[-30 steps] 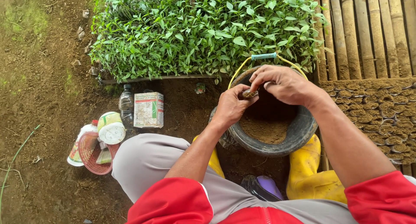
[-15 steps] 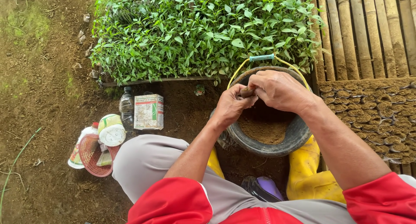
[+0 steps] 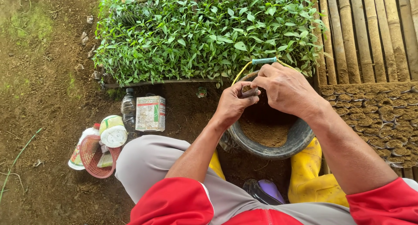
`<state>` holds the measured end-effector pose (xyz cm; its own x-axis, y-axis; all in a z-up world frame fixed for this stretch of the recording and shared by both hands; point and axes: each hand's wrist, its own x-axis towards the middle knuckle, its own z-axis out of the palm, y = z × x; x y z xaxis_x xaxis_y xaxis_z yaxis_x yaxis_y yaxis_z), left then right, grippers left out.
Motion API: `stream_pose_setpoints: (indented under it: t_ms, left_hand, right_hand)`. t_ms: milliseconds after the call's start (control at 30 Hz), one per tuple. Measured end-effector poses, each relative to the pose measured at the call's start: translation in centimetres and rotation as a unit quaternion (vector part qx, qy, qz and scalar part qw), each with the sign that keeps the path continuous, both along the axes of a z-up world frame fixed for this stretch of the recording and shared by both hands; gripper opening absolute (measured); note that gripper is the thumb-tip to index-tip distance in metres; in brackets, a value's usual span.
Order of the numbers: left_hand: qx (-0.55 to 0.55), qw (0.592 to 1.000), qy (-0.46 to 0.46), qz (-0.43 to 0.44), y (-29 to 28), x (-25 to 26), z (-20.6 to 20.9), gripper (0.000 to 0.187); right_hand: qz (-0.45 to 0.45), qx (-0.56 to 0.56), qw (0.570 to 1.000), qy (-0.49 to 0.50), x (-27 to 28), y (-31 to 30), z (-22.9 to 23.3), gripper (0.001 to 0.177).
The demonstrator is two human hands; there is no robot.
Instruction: The person scoops soil from a bucket, wraps it around a small seed packet, and forms a compact soil ball. They then place the finished soil ball onto a bamboo tray next to other completed balls.
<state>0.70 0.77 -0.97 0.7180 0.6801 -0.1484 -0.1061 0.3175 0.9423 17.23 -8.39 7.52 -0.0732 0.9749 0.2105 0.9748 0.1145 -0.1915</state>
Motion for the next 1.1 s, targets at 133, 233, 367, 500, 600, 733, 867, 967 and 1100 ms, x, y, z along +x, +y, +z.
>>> stream_pose_setpoints:
  t_ms: [133,233,367,500,600,733,867,967,1100]
  left_hand:
    - [0.019,1.0,0.011,0.01,-0.1,0.0,0.0,0.043]
    - [0.034,0.999,0.026,0.018,-0.3,0.2,0.1,0.042]
    - [0.024,0.999,0.024,0.02,-0.5,0.4,0.4,0.043]
    - [0.045,0.998,0.035,0.015,0.0,1.1,-0.9,0.043]
    - [0.028,0.999,0.023,0.013,0.0,1.8,-1.2,0.043]
    - [0.002,1.0,-0.004,0.013,-0.6,2.2,1.3,0.046]
    - [-0.008,1.0,-0.005,0.012,-0.5,2.7,0.8,0.048]
    - [-0.009,1.0,-0.01,0.011,-0.5,2.9,-0.1,0.049]
    - [-0.002,1.0,-0.015,0.007,-0.7,2.9,0.0,0.047]
  right_hand:
    - [0.006,0.033,0.999,-0.011,-0.4,0.1,0.4,0.018]
    - [0.006,0.062,0.996,-0.065,-0.4,0.3,0.0,0.021]
    - [-0.044,0.069,0.992,-0.098,-0.2,0.6,-0.4,0.031]
    - [-0.017,0.072,0.99,-0.116,-0.1,1.0,1.4,0.027]
    - [0.003,0.087,0.981,-0.174,1.6,1.9,1.2,0.022]
    - [0.023,0.031,0.985,-0.166,1.5,1.2,4.9,0.027]
    - [0.022,-0.027,0.995,-0.091,1.0,0.8,5.7,0.043]
    - [0.032,-0.025,0.995,-0.095,0.8,0.7,4.9,0.036]
    - [0.041,-0.021,0.994,-0.095,0.9,0.7,4.6,0.031]
